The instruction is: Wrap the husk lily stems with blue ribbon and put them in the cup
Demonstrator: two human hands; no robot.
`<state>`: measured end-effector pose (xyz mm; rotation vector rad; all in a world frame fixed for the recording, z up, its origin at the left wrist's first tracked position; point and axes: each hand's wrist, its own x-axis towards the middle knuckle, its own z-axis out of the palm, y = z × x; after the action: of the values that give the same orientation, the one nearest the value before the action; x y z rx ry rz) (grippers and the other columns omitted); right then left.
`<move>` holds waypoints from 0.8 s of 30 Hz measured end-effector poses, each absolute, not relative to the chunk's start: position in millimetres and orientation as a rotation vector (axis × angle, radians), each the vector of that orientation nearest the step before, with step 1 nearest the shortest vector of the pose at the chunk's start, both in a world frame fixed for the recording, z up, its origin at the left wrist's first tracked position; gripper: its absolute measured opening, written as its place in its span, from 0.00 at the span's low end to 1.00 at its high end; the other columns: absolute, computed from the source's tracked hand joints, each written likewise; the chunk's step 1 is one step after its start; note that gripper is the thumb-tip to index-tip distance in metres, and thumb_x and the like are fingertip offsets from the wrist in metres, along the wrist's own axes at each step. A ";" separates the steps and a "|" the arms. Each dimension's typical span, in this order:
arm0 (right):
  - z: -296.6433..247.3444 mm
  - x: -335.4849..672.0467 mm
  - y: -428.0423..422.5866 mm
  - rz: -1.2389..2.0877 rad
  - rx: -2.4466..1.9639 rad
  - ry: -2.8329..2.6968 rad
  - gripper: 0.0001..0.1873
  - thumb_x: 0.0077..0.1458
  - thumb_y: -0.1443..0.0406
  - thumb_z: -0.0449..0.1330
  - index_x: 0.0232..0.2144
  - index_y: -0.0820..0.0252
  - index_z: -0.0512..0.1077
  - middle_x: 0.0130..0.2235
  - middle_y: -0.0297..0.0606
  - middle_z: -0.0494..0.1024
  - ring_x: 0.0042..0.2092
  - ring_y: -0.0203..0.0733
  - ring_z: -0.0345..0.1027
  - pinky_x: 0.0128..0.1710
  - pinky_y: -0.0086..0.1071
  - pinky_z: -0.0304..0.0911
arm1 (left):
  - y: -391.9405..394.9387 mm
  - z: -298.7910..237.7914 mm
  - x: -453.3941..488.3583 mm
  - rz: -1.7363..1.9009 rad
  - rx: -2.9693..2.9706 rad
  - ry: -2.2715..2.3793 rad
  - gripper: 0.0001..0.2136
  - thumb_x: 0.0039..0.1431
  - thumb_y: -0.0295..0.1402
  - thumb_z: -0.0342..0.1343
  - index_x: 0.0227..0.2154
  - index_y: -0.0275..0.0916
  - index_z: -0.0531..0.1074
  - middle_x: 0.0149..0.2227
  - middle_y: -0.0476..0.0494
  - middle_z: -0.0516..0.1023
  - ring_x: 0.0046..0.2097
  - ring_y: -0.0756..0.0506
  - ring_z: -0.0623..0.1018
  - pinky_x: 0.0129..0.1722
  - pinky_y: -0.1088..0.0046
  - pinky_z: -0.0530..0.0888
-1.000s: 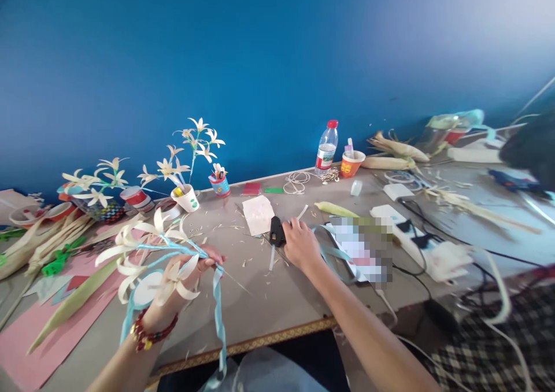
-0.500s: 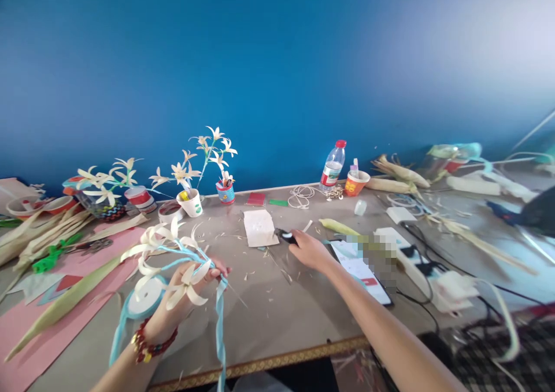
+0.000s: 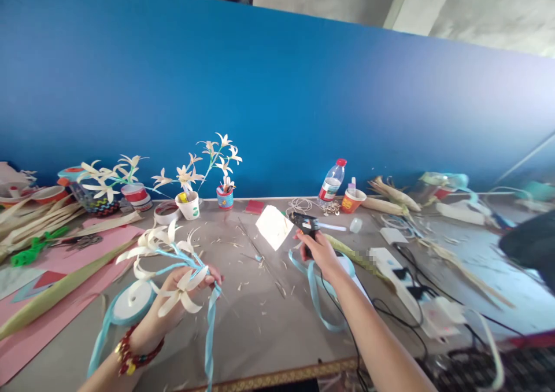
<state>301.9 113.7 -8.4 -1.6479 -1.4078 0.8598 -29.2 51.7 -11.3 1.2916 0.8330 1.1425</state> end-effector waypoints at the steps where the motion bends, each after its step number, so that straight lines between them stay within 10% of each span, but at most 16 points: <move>1: -7.1 303.0 112.6 0.796 -1.678 -1.425 0.18 0.52 0.50 0.57 0.31 0.59 0.71 0.19 0.32 0.69 0.22 0.42 0.65 0.25 0.34 0.61 | 51.3 -10.2 -29.6 1.143 1.298 0.836 0.05 0.54 0.36 0.66 0.31 0.41 0.82 0.34 0.42 0.82 0.35 0.44 0.78 0.35 0.69 0.76; 11: -6.1 293.2 94.9 0.287 -1.770 -1.494 0.13 0.50 0.52 0.59 0.32 0.53 0.67 0.31 0.39 0.76 0.35 0.50 0.71 0.35 0.37 0.63 | 54.7 -20.8 -31.5 1.182 1.232 0.759 0.05 0.55 0.36 0.65 0.30 0.40 0.81 0.38 0.41 0.82 0.38 0.42 0.79 0.36 0.68 0.77; 16: 4.2 284.0 81.0 0.789 -1.577 -1.457 0.18 0.55 0.49 0.59 0.29 0.57 0.71 0.18 0.31 0.68 0.24 0.42 0.66 0.29 0.35 0.65 | 53.8 2.5 -30.6 1.122 1.332 0.861 0.09 0.56 0.39 0.63 0.30 0.38 0.80 0.31 0.41 0.82 0.33 0.44 0.79 0.34 0.70 0.77; 24: 16.9 241.7 13.3 1.330 -1.299 -1.558 0.20 0.56 0.48 0.63 0.29 0.60 0.76 0.24 0.36 0.75 0.21 0.36 0.64 0.25 0.33 0.70 | 52.6 14.2 -29.2 1.048 1.323 0.932 0.12 0.56 0.42 0.63 0.28 0.37 0.80 0.29 0.42 0.79 0.31 0.45 0.77 0.31 0.70 0.74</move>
<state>241.7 13.3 16.9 -1.2993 -1.5579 1.3301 -29.2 52.6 14.2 1.3229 0.9317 1.0477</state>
